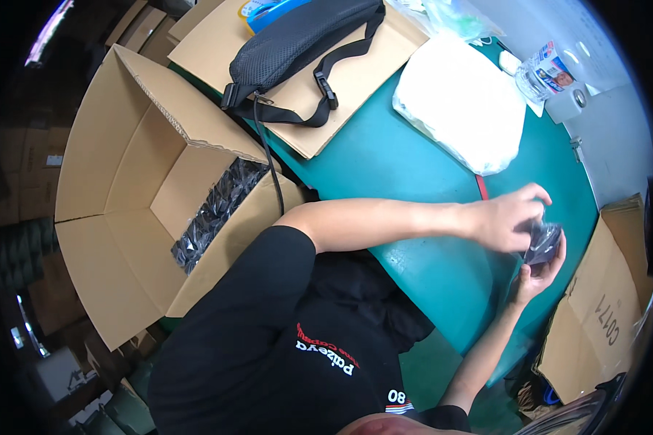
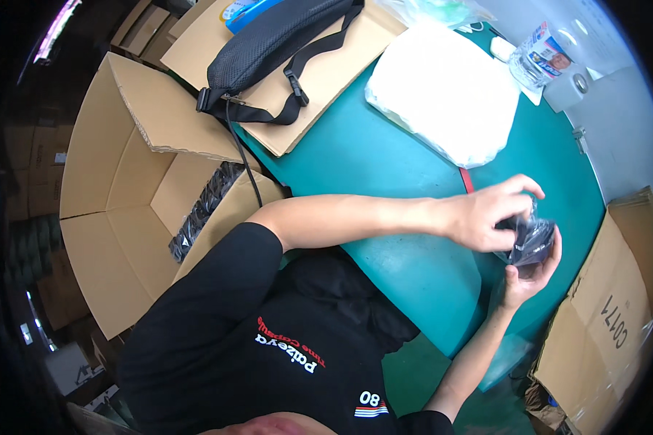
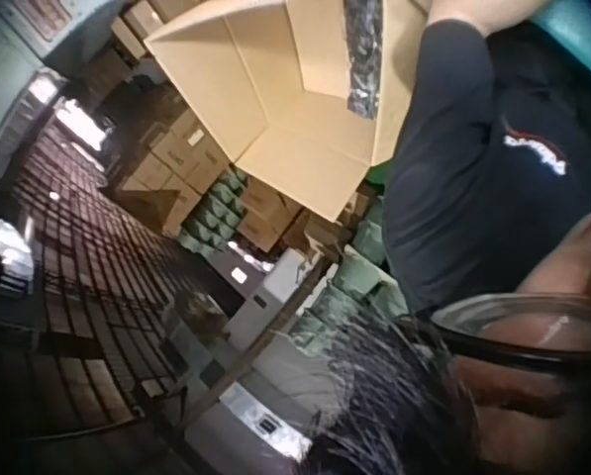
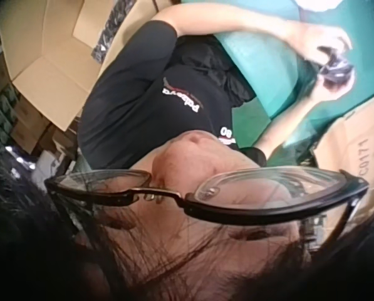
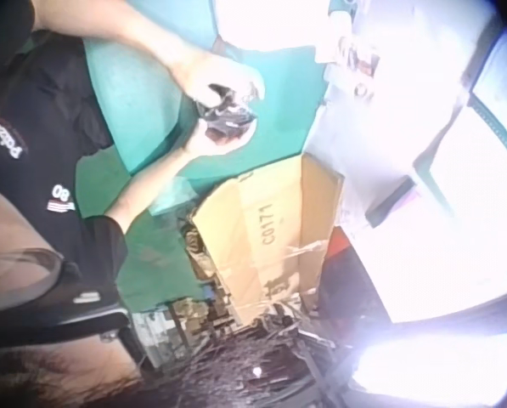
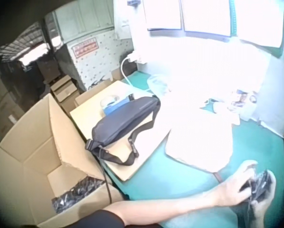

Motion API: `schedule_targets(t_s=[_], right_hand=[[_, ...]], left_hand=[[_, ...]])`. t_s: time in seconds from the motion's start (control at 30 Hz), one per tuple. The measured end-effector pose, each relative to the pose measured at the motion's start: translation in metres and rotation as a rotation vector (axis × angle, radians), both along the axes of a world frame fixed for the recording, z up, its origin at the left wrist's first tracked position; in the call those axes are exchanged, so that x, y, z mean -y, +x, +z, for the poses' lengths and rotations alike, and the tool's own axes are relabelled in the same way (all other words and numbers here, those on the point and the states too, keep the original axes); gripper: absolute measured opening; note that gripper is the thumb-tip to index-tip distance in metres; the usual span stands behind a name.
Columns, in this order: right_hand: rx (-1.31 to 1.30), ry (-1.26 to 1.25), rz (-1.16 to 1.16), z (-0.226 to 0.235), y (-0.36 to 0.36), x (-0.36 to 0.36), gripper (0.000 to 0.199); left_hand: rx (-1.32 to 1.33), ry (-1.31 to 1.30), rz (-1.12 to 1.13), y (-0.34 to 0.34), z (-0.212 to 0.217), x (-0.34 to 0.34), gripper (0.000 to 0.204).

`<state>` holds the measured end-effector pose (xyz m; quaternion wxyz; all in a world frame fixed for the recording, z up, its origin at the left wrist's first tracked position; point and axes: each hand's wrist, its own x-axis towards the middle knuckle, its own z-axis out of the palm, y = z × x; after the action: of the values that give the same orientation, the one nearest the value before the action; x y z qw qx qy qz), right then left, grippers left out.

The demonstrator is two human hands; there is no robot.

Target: The person uses a small metal tool to pry open and separate the casing of a black electronic device. They then place the disassembled parts into a clear plastic bag and put the bag into a cardboard box. The person repeats this process with another identical device, prying it open and bagging the components.

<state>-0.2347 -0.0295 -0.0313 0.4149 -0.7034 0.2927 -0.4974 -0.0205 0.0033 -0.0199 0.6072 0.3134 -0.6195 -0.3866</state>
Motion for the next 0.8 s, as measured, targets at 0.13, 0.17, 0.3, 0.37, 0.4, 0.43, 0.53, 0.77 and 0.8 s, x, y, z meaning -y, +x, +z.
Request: schedule_targets(t_s=[0.13, 0.17, 0.3, 0.37, 0.4, 0.43, 0.53, 0.77, 0.8], right_hand=[[0.121, 0.001, 0.069, 0.003, 0.006, 0.0, 0.106], [0.13, -0.017, 0.015, 0.005, 0.004, 0.002, 0.095], [-0.038, -0.108, -0.143, 0.001, -0.008, 0.008, 0.048], [-0.048, -0.122, -0.184, 0.002, -0.007, 0.007, 0.029], [-0.067, -0.126, -0.185, 0.0, -0.012, 0.008, 0.028], [-0.082, -0.121, -0.173, -0.002, -0.012, 0.008, 0.027], [-0.114, -0.112, -0.186, -0.005, -0.009, 0.006, 0.024], [-0.156, -0.08, -0.211, -0.014, -0.012, 0.008, 0.021], [-0.166, -0.079, -0.211, -0.015, -0.012, 0.008, 0.02]], left_hand=[[-0.073, 0.075, 0.003, 0.03, 0.011, 0.009, 0.021], [-0.174, 0.226, -0.09, 0.039, 0.026, 0.001, 0.027], [0.019, 0.359, -0.327, 0.092, 0.078, -0.071, 0.031], [0.163, 0.119, -0.495, 0.123, 0.1, -0.116, 0.018], [0.108, 0.114, -0.635, 0.14, 0.106, -0.14, 0.014], [0.049, 0.109, -0.732, 0.156, 0.1, -0.169, 0.01], [-0.16, 0.346, -0.754, 0.214, 0.119, -0.257, 0.026], [-0.559, 0.789, 0.688, 0.351, 0.046, -0.438, 0.049], [-0.487, 0.872, 0.895, 0.377, 0.012, -0.445, 0.042]])
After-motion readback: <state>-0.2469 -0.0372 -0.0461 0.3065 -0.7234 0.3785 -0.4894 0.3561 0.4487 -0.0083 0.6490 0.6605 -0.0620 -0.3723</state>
